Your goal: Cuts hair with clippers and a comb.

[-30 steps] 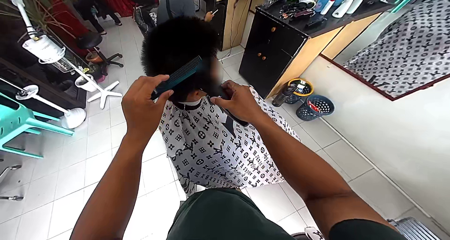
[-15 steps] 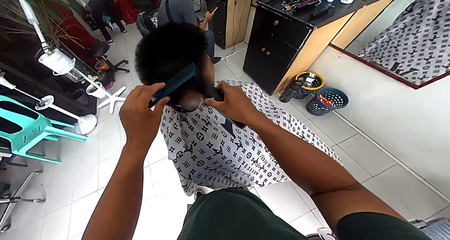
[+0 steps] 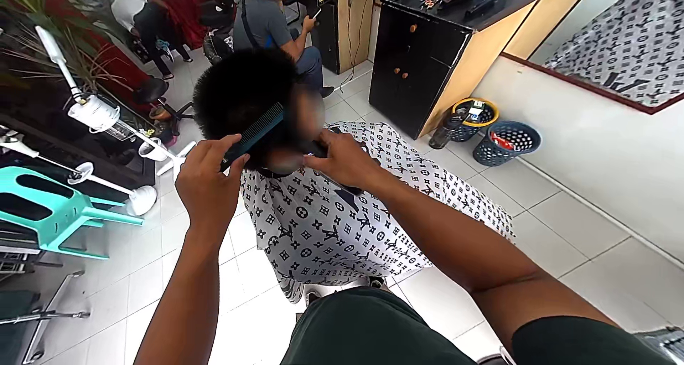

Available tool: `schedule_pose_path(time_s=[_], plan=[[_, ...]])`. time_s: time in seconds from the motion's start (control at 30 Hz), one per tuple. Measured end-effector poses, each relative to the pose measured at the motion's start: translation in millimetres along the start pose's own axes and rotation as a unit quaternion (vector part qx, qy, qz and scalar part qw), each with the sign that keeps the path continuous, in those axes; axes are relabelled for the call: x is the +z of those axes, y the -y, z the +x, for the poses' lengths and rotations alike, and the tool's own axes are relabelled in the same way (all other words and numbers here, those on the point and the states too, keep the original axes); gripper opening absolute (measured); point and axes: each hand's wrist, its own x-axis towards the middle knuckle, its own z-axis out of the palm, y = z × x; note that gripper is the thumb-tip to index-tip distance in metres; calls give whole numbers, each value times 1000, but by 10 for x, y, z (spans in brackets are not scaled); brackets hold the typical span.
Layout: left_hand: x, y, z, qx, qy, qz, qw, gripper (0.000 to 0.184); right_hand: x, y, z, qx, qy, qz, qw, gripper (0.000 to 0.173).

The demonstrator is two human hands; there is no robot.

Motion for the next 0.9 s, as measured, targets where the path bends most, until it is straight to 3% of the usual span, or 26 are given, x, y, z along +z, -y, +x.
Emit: schedule_pose_path(time_s=[0.1,0.27,0.43,0.5,0.6,0.67,0.8,0.9], plan=[[28,-38,8,0,4,1,1000,31,77,46,1,-90,-14,46,995,45],[-46,-83,18,3,-12,9,1000,30,-74,-142,20,81,26,-49,995,43],[4,-66,25,-1,6,16,1000,31,67,78,19,-84,-5,51,995,42],[-11,-88,22,1,-2,14,1000,30,29,45,-1,-55,2,26,998,41],[-60,-103,21,7,-10,17,1000,30,-87,-77,9,67,38,-47,996,44],[-55,-95,36,8,-12,21,1000,30,-95,-21,21,49,32,-31,998,44],[-15,-103,29,-4,3,29,1000,30,22,125,31,-91,6,69,993,42],[-63,-116,44,1,7,35,999,30,-54,-29,16,-11,19,-3,1000,43]])
